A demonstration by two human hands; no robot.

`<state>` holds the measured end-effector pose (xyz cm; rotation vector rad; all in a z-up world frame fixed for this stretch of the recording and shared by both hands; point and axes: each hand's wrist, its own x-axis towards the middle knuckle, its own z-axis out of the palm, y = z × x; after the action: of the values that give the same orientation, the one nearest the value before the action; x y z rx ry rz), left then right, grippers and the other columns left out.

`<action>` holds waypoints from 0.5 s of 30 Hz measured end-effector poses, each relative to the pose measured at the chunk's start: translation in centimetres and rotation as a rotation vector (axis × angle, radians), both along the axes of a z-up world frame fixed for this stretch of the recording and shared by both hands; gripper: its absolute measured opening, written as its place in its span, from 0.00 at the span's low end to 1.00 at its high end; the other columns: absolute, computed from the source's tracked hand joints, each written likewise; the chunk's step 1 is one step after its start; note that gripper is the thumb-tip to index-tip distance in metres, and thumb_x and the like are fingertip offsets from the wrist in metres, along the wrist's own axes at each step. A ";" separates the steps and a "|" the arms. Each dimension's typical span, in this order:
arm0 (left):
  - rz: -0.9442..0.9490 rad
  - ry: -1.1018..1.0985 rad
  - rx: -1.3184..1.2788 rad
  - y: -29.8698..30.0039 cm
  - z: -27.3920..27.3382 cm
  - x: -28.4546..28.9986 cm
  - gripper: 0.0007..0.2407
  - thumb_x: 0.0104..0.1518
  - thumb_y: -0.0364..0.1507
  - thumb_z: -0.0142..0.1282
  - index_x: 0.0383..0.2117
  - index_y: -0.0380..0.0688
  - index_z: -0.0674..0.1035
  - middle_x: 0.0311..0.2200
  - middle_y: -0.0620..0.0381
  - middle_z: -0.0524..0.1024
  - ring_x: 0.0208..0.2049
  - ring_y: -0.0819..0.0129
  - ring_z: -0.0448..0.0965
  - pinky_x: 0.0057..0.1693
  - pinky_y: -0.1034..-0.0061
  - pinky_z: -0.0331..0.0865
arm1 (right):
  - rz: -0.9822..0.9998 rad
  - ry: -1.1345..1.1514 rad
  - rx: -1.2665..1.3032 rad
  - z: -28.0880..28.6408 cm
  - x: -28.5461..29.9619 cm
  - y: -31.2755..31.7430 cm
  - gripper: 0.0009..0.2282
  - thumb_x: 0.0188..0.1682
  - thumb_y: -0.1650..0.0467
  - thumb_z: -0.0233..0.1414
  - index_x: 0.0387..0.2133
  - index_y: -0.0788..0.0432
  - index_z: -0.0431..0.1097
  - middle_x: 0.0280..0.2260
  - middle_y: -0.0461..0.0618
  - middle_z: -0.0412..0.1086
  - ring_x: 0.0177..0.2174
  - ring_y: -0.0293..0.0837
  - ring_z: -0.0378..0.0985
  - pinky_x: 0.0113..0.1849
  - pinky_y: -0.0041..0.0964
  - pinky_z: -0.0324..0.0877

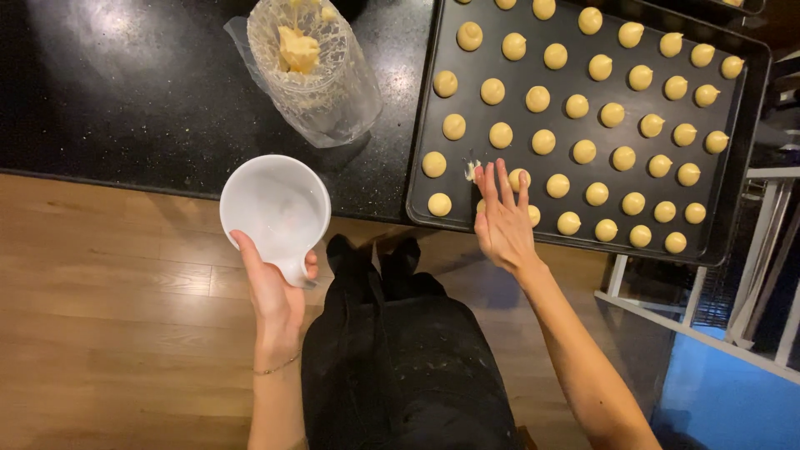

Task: The person pipes batter onto baking trays and uses a finger dipped in water to flatten the peaks. Then, they refill the piping bag with more batter from a mixing bowl using a spatula.

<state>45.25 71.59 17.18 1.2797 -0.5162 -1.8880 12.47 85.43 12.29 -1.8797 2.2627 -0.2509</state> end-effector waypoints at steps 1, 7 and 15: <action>0.000 0.003 0.002 -0.1 -0.1 0.1 0.31 0.65 0.56 0.30 0.62 0.43 0.65 0.41 0.53 0.75 0.28 0.66 0.73 0.31 0.74 0.65 | -0.003 -0.010 0.000 -0.1 0.1 0.0 0.30 0.52 0.67 0.36 0.69 0.69 0.46 0.70 0.59 0.47 0.70 0.58 0.40 0.67 0.63 0.32; -0.006 -0.015 -0.029 -0.2 0.0 0.3 0.31 0.65 0.56 0.30 0.63 0.44 0.63 0.43 0.53 0.75 0.27 0.66 0.73 0.30 0.74 0.65 | -0.046 -0.448 -0.102 0.2 -0.6 0.0 0.31 0.56 0.63 0.28 0.71 0.67 0.29 0.62 0.51 0.67 0.70 0.50 0.45 0.68 0.60 0.25; 0.008 -0.035 -0.035 -0.2 -0.1 0.7 0.32 0.65 0.56 0.28 0.63 0.43 0.64 0.42 0.52 0.75 0.27 0.66 0.73 0.30 0.74 0.65 | -0.167 -0.691 -0.255 0.3 -2.6 -0.1 0.33 0.59 0.56 0.25 0.72 0.66 0.27 0.63 0.50 0.66 0.73 0.51 0.33 0.68 0.57 0.22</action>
<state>45.93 71.38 17.10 1.2928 -0.5590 -1.8447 9.84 85.31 12.59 -1.3830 1.9467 -1.0704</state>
